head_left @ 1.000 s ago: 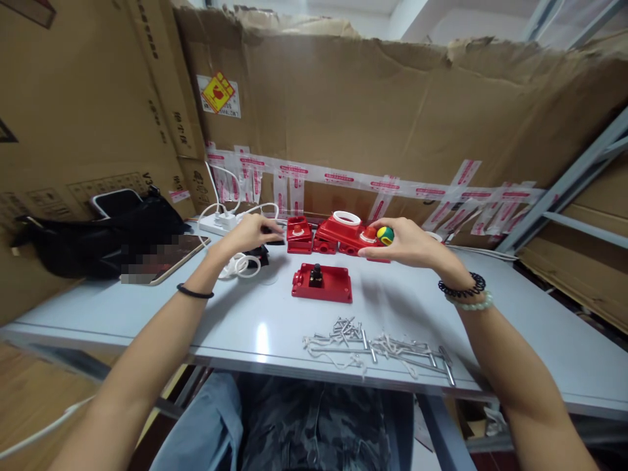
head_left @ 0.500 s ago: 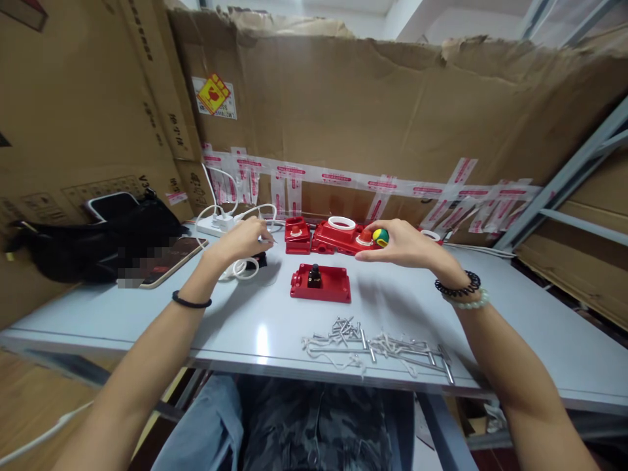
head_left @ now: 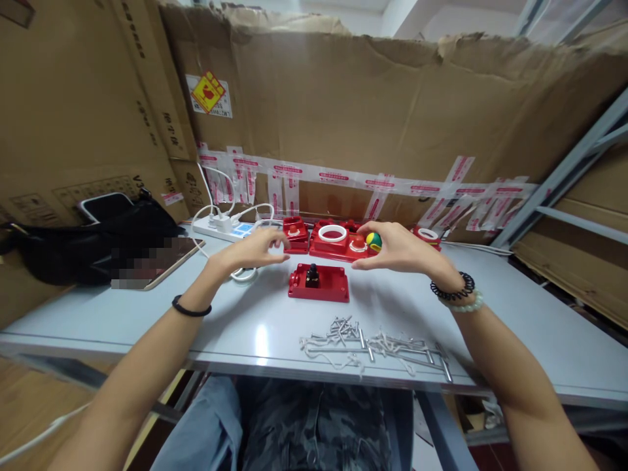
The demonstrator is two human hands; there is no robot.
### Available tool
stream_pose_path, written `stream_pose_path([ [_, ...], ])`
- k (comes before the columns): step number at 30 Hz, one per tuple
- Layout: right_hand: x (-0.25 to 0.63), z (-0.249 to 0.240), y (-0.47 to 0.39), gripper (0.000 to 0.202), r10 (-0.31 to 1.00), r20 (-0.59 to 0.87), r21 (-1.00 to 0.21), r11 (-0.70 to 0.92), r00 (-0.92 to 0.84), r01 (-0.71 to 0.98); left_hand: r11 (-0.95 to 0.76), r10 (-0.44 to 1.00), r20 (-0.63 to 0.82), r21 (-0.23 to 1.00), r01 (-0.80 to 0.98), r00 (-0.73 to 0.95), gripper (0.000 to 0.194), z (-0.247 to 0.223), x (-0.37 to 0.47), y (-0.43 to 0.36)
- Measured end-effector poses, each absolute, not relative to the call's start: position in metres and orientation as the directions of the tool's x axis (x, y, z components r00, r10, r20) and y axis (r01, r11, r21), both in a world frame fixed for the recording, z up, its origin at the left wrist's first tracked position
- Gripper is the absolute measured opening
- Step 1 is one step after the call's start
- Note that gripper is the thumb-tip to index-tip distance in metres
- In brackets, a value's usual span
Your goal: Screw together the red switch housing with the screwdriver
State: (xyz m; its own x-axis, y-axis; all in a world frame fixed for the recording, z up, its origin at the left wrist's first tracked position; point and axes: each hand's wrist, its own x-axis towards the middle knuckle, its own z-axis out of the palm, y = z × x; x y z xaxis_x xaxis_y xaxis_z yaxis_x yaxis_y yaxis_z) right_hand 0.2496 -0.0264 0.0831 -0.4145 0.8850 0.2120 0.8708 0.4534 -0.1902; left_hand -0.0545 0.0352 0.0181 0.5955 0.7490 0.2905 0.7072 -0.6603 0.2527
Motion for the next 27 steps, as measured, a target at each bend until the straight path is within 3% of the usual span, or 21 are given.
stream_pose_path([
  [2, 0.246, 0.078, -0.030, 0.065, 0.869, 0.226, -0.116, 0.472, -0.439, 0.874, -0.725, 0.667, 0.523, 0.291, 0.625, 0.530, 0.039, 0.023, -0.041, 0.025],
  [4, 0.239, 0.073, -0.035, 0.062, 0.847, 0.252, -0.058, 0.496, -0.468, 0.866, -0.784, 0.592, 0.628, 0.304, 0.541, 0.505, 0.044, 0.025, -0.026, 0.014],
  [6, 0.231, 0.068, -0.043, 0.058, 0.819, 0.280, -0.023, 0.528, -0.502, 0.849, -0.844, 0.509, 0.625, 0.224, 0.488, 0.593, 0.053, 0.023, -0.013, 0.005],
  [9, 0.222, 0.067, -0.054, 0.053, 0.781, 0.319, -0.013, 0.571, -0.537, 0.821, -0.879, 0.429, 0.607, 0.112, 0.463, 0.669, 0.047, 0.016, -0.001, 0.002],
  [12, 0.219, 0.069, -0.060, 0.050, 0.756, 0.367, -0.049, 0.597, -0.541, 0.801, -0.890, 0.403, 0.616, 0.092, 0.446, 0.677, 0.042, 0.011, 0.000, 0.004],
  [20, 0.217, 0.085, -0.070, 0.053, 0.699, 0.549, -0.224, 0.652, -0.459, 0.725, -0.909, 0.245, 0.820, 0.008, 0.416, 0.518, 0.034, 0.014, 0.000, 0.005],
  [23, 0.220, 0.091, -0.073, 0.065, 0.680, 0.602, -0.368, 0.702, -0.419, 0.610, -0.897, 0.128, 0.883, -0.091, 0.432, 0.452, 0.036, 0.020, -0.003, 0.006],
  [25, 0.224, 0.094, -0.072, 0.062, 0.751, 0.557, -0.522, 0.648, -0.354, 0.554, -0.870, 0.051, 0.910, -0.162, 0.465, 0.412, 0.040, 0.025, -0.005, 0.007],
  [27, 0.228, 0.095, -0.068, 0.055, 0.848, 0.400, -0.652, 0.530, -0.347, 0.542, -0.845, 0.030, 0.918, -0.188, 0.501, 0.396, 0.048, 0.030, -0.005, 0.006],
])
